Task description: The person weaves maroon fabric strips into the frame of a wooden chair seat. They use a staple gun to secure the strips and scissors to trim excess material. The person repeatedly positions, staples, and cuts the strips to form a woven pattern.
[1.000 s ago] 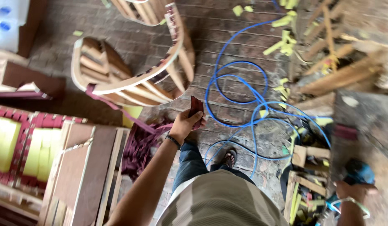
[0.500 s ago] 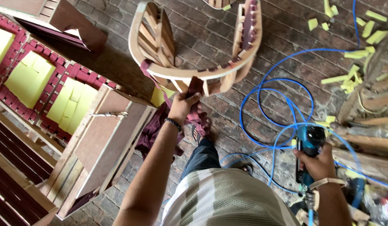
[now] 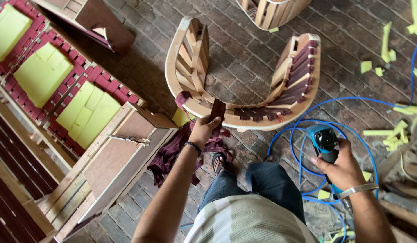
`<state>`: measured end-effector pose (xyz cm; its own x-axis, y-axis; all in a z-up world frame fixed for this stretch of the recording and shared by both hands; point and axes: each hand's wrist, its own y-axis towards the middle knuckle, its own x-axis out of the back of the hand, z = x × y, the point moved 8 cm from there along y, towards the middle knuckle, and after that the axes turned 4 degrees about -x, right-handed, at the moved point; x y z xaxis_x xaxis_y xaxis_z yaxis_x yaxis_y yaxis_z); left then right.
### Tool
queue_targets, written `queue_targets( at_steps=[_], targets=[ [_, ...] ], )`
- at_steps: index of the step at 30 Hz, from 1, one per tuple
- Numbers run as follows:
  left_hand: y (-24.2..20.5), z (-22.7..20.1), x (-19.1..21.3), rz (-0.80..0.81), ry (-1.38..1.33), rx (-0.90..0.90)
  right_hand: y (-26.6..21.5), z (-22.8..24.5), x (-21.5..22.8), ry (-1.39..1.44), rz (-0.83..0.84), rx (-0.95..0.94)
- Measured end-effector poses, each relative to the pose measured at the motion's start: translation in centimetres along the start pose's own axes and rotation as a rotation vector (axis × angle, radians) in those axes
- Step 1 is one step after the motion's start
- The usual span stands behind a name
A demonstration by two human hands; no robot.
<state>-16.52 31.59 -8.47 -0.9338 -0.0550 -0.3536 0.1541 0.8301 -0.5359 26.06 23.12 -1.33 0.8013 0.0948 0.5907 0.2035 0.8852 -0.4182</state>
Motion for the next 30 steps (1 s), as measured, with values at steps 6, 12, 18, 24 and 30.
queue_targets(
  at_steps=[6,12,18,24,30],
  targets=[
    [3.6,-3.8,0.5,-0.252,0.195,-0.048,11.0,2.9,0.8,-0.291,0.139,0.002],
    [9.3,-3.6,-1.6,-0.266,0.189,-0.005,23.1,7.7,-1.6,-0.361,0.372,0.250],
    [15.5,0.8,0.0,-0.393,0.452,0.114,28.8,12.5,-7.8,-0.600,0.644,0.383],
    [20.0,4.3,3.5,-0.472,0.257,0.113,30.5,14.9,-12.2,-0.878,0.740,0.409],
    [18.1,-1.3,0.9,-0.280,0.023,-0.083,27.6,19.4,-12.2,-0.505,0.597,0.648]
  ],
)
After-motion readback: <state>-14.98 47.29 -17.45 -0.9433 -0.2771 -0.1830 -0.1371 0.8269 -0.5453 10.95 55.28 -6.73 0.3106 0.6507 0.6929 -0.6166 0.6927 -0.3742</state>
